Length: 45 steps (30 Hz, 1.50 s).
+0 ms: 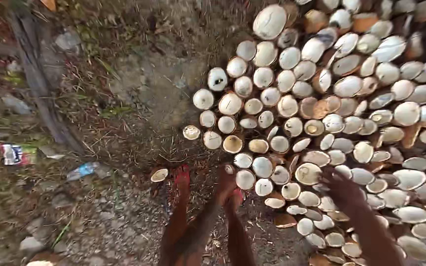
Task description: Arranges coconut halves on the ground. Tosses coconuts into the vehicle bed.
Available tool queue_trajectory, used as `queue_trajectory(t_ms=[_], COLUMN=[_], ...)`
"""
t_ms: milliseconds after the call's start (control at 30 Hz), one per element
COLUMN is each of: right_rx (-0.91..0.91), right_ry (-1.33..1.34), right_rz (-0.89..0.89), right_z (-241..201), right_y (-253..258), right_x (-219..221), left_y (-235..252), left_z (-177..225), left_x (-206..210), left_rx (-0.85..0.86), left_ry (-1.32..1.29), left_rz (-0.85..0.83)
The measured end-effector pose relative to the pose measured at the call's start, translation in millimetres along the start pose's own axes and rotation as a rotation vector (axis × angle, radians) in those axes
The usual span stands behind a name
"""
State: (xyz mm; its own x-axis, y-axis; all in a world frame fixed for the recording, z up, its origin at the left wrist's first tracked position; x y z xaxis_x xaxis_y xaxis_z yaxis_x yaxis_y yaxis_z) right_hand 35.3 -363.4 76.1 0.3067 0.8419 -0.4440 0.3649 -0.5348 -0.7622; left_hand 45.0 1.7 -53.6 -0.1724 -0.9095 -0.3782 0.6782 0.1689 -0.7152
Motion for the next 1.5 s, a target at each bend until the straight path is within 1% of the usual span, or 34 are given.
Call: queue_trajectory(t_ms=[33, 67, 100, 133, 167, 200, 233, 267, 333, 367, 400, 467, 533, 567, 633, 700, 733, 767, 800, 833, 867, 933, 967, 1067, 1133, 1167, 1200, 1233, 1300, 1333, 1400, 1433, 1467, 1500], right_rx=[0.111, 0.185, 0.212, 0.185, 0.109, 0.04, 0.015, 0.011, 0.005, 0.005, 0.008, -0.004, -0.073, -0.138, -0.296, -0.416, -0.432, -0.413, -0.386, -0.366, -0.36, -0.369, -0.387, -0.531, -0.677, -0.69, -0.643, -0.539, -0.268, -0.106, 0.204, 0.307, 0.355, 0.356], right_ry=[-0.045, -0.091, -0.164, -0.303, -0.508, -0.732, -0.924, -1.034, -1.063, -1.058, -1.074, -1.113, -1.127, -1.108, -1.003, -0.917, -0.905, -0.882, -0.849, -0.791, -0.734, -0.682, -0.683, -0.656, -0.566, -0.485, -0.385, -0.3, -0.221, -0.231, -0.291, -0.259, -0.153, -0.007], right_rz=[-0.05, -0.097, -0.129, -0.151, -0.151, -0.145, -0.122, -0.084, -0.014, 0.005, 0.009, -0.061, -0.173, -0.21, -0.215, -0.064, 0.022, 0.079, 0.101, 0.093, 0.063, -0.02, -0.051, -0.019, -0.025, -0.045, -0.072, -0.098, -0.086, -0.021, 0.182, 0.286, 0.397, 0.463], right_z=[41, 79, 111, 134, 154, 170, 183, 194, 213, 219, 222, 216, 191, 172, 128, 85, 69, 58, 54, 52, 52, 58, 62, 66, 77, 89, 105, 125, 175, 203, 256, 271, 278, 283], right_y=[4, 10, 17, 23, 35, 46, 56, 66, 89, 97, 102, 101, 90, 86, 86, 102, 118, 139, 162, 183, 200, 213, 209, 164, 111, 89, 71, 60, 58, 64, 84, 92, 96, 97], right_x=[59, 116, 165, 207, 243, 273, 296, 315, 338, 342, 343, 343, 336, 331, 321, 317, 320, 325, 331, 337, 341, 343, 340, 318, 285, 266, 249, 234, 215, 209, 206, 208, 210, 213], left_y=[25, 52, 73, 90, 108, 126, 142, 158, 182, 189, 195, 200, 204, 206, 211, 221, 232, 245, 260, 277, 293, 314, 317, 297, 266, 249, 233, 220, 208, 205, 201, 199, 199, 198], left_z=[-60, -116, -159, -195, -229, -259, -285, -306, -338, -346, -346, -324, -278, -248, -182, -121, -96, -73, -56, -45, -41, -50, -55, -43, -27, -19, -12, -5, 1, 3, 1, -1, -3, -8], left_x=[-46, -89, -128, -163, -193, -218, -236, -248, -259, -261, -261, -261, -253, -246, -229, -208, -196, -184, -170, -156, -143, -122, -117, -122, -126, -125, -122, -115, -87, -68, -29, -10, 7, 23], left_rx=[-0.086, -0.126, -0.174, -0.22, -0.252, -0.26, -0.251, -0.235, -0.212, -0.217, -0.211, -0.193, -0.134, -0.063, 0.177, 0.466, 0.581, 0.653, 0.657, 0.601, 0.503, 0.324, 0.29, 0.332, 0.426, 0.461, 0.48, 0.486, 0.531, 0.551, 0.585, 0.605, 0.612, 0.62], left_ry=[0.208, 0.422, 0.554, 0.672, 0.769, 0.843, 0.908, 0.953, 1.031, 1.055, 1.065, 1.05, 1.048, 1.046, 1.01, 0.923, 0.883, 0.849, 0.82, 0.791, 0.748, 0.63, 0.606, 0.631, 0.669, 0.683, 0.685, 0.69, 0.712, 0.733, 0.763, 0.779, 0.817, 0.879], left_rz=[0.08, 0.162, 0.181, 0.167, 0.165, 0.162, 0.126, 0.054, -0.138, -0.217, -0.25, -0.27, -0.316, -0.353, -0.367, -0.279, -0.226, -0.174, -0.14, -0.131, -0.145, -0.214, -0.24, -0.287, -0.346, -0.388, -0.438, -0.501, -0.635, -0.707, -0.821, -0.839, -0.825, -0.791])
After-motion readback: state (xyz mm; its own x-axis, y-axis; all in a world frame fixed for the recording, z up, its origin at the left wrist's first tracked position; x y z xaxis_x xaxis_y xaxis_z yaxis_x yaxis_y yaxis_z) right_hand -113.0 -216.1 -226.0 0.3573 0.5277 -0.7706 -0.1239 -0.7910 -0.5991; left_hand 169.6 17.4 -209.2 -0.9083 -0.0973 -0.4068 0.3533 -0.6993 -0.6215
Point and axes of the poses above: each hand's wrist, its own y-axis towards the middle knuckle, its own x-axis out of the palm, z = x × y, the point moved 7 cm from there along y, towards the middle knuckle, and after that the axes turned 9 degrees about z, right-handed, at the moved point
